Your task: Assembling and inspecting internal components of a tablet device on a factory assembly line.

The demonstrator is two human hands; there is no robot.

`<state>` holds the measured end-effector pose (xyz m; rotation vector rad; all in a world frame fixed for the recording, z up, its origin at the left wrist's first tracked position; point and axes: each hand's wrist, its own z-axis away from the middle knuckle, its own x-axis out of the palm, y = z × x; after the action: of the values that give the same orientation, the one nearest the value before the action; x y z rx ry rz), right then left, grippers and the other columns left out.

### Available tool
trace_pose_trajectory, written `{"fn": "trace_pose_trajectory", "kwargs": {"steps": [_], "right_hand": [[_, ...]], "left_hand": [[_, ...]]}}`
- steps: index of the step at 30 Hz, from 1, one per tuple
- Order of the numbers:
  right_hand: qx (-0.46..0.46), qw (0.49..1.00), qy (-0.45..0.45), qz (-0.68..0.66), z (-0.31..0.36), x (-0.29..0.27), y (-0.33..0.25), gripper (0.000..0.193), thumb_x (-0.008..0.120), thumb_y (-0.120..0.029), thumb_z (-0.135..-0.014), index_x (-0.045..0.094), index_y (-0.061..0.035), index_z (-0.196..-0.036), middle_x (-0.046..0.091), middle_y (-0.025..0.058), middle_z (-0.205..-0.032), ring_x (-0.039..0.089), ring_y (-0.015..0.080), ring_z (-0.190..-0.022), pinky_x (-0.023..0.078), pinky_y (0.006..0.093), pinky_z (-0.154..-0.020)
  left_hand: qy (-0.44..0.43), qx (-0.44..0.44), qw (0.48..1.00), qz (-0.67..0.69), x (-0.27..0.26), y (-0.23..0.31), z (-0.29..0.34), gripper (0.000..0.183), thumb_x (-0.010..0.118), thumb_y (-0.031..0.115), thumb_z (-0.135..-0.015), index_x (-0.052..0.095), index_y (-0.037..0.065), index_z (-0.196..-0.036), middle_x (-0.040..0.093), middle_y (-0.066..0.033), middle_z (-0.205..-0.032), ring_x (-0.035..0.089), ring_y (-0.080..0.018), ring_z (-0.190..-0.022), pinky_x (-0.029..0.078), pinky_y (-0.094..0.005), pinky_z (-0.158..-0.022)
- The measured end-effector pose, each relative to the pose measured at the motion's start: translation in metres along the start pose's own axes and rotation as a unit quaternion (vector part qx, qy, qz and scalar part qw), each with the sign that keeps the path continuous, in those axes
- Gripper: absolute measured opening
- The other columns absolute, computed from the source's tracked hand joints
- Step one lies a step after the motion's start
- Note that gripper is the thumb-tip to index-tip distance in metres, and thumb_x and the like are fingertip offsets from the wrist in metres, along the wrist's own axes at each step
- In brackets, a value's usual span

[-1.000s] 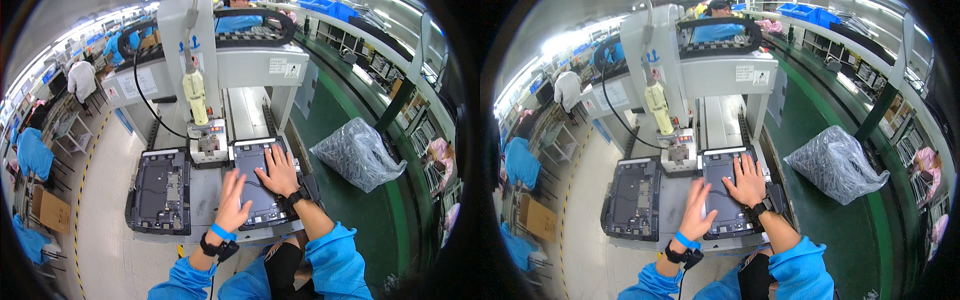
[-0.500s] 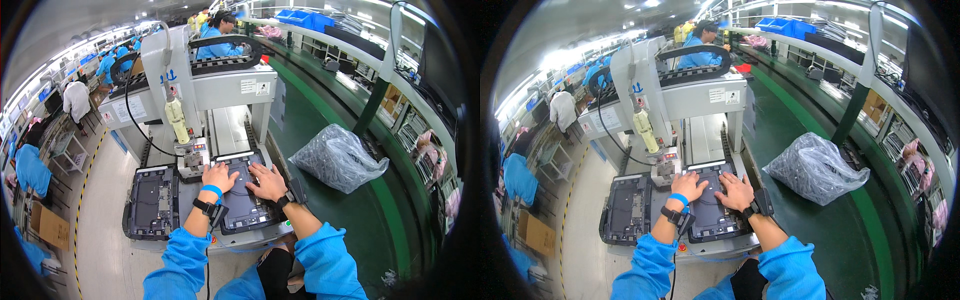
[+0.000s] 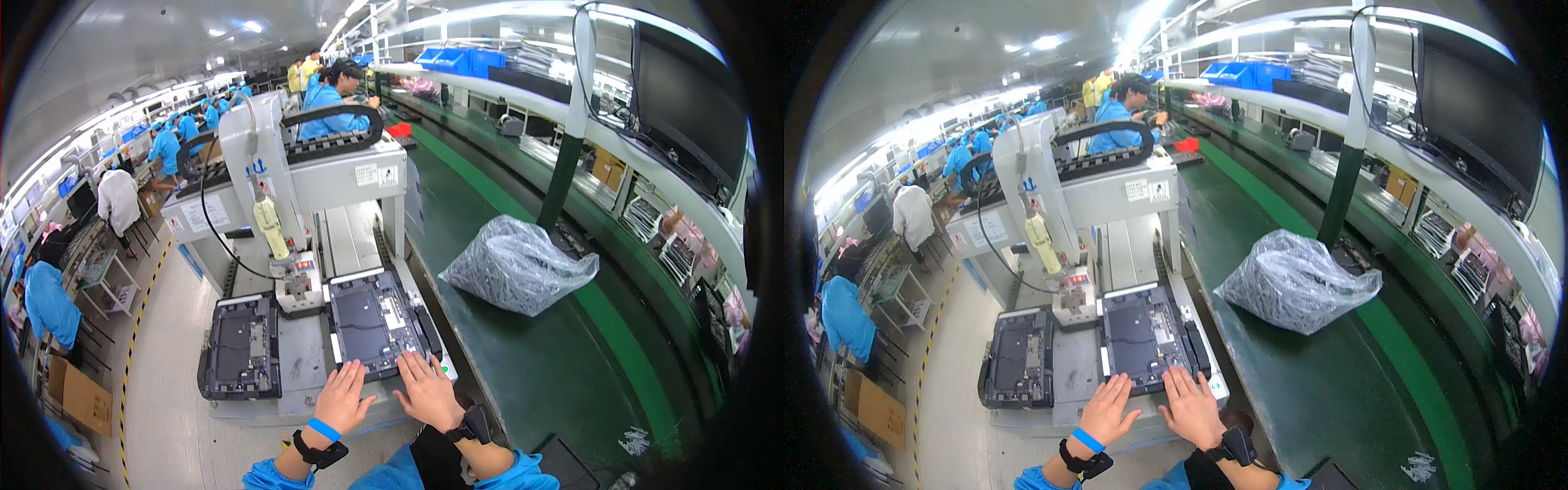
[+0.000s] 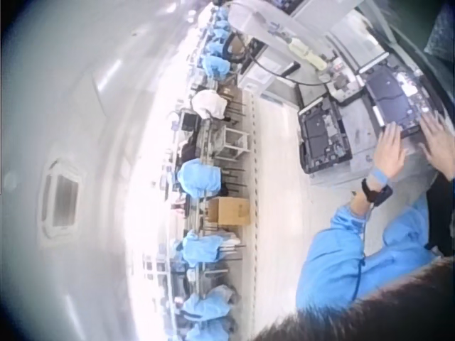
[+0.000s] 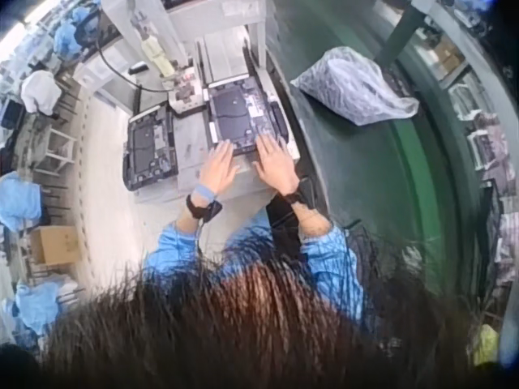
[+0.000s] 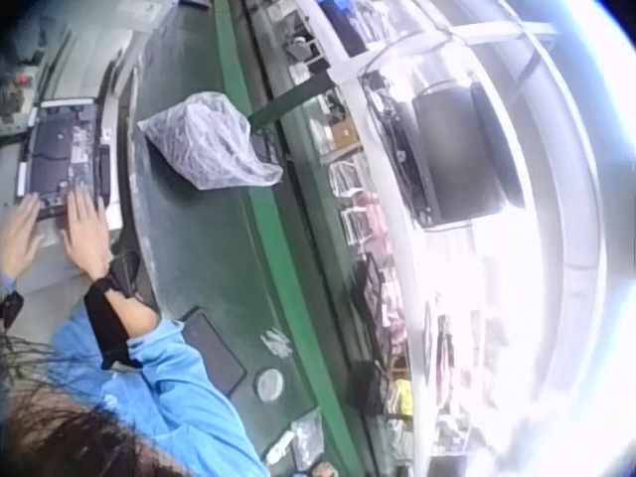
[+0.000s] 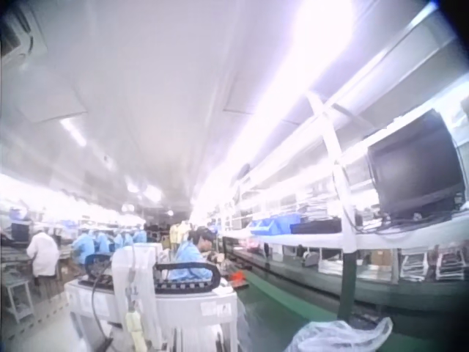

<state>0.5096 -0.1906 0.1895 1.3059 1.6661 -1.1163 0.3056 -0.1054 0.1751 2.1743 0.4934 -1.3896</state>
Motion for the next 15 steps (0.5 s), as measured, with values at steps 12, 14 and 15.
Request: {"fn": "trace_pose_trajectory", "kwargs": {"steps": [12,14,15], "right_hand": [[0.026,0.995,0.044,-0.091,0.016,0.005,0.003,0.076,0.07,-0.013,-0.076,0.039,-0.0036,-0.144,0.038,0.0164,-0.15,0.033,0.0347,-0.14,0.028,0.0523,-0.114],[0.072,0.989,0.074,-0.104,0.04,0.024,0.002,0.079,0.07,-0.014,-0.075,0.036,-0.0025,-0.145,0.035,0.0183,-0.151,0.032,0.0364,-0.141,0.027,0.0525,-0.114],[0.112,0.982,0.096,-0.119,0.052,0.038,0.002,0.082,0.071,-0.014,-0.075,0.034,-0.0015,-0.146,0.033,0.0201,-0.152,0.03,0.0381,-0.142,0.025,0.0527,-0.115]], "left_hand": [[-0.014,-0.011,0.996,0.084,-0.028,-0.026,-0.001,0.053,0.067,0.029,-0.088,0.056,0.004,-0.133,0.051,-0.0193,-0.141,0.045,-0.0341,-0.133,0.033,-0.0496,-0.111],[0.054,-0.035,0.992,0.106,-0.05,-0.039,0.006,0.051,0.069,0.022,-0.084,0.056,0.003,-0.13,0.051,-0.0195,-0.14,0.047,-0.0373,-0.13,0.035,-0.0465,-0.11],[0.072,-0.089,0.993,0.041,-0.06,-0.058,0.016,0.053,0.07,0.021,-0.083,0.055,0.003,-0.131,0.051,-0.0205,-0.14,0.046,-0.0371,-0.131,0.034,-0.0464,-0.11]]}}
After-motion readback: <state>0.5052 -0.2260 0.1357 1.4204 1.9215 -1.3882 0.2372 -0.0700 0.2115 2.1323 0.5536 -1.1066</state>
